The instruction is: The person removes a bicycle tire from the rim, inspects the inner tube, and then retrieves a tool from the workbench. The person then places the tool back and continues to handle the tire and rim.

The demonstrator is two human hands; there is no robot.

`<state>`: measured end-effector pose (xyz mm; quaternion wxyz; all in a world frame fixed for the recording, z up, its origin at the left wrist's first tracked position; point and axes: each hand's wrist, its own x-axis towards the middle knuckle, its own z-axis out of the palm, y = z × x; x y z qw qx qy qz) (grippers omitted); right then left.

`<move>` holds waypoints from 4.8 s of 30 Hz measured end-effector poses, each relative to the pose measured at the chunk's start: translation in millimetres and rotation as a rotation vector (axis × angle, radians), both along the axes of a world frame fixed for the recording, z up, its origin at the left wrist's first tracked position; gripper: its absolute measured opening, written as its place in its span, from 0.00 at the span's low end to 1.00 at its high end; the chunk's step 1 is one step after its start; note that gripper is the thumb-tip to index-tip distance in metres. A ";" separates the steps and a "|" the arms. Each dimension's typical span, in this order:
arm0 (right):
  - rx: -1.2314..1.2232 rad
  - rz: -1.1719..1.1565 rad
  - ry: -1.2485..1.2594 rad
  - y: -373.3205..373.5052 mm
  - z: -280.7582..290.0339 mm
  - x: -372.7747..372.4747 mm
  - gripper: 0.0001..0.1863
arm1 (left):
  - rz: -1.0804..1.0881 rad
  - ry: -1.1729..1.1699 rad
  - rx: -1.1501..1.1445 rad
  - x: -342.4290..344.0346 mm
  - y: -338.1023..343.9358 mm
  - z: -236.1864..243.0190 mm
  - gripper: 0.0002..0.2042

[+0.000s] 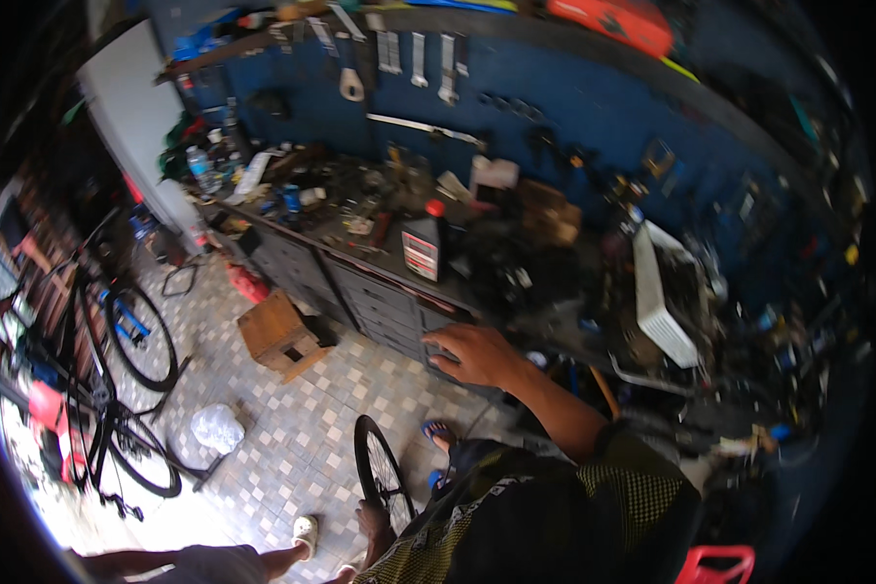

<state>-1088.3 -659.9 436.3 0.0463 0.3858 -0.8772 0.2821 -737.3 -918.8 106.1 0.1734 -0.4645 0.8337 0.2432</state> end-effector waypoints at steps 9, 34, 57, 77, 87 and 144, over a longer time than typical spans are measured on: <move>0.015 -0.181 -0.091 90.9 -16.1 83.9 0.20 | -0.113 0.087 -0.045 33.3 16.6 -4.5 0.15; -0.392 -0.428 -0.141 -46.1 -72.0 -189.3 0.42 | 0.168 0.183 -0.198 78.6 89.9 179.4 0.16; -0.447 -0.301 0.071 -27.9 -113.2 -239.9 0.48 | 0.592 0.105 -0.344 135.8 282.8 283.1 0.20; -0.767 0.439 -0.285 -19.9 73.3 -156.3 0.26 | 0.754 0.107 -0.297 149.5 351.2 253.9 0.19; -0.749 0.598 -0.407 -57.2 64.6 -134.8 0.34 | 0.767 0.132 -0.286 146.4 348.0 244.7 0.20; -0.362 -0.079 -0.285 -85.1 -123.0 -330.4 0.43 | 0.310 -0.019 -0.212 184.3 316.2 231.0 0.13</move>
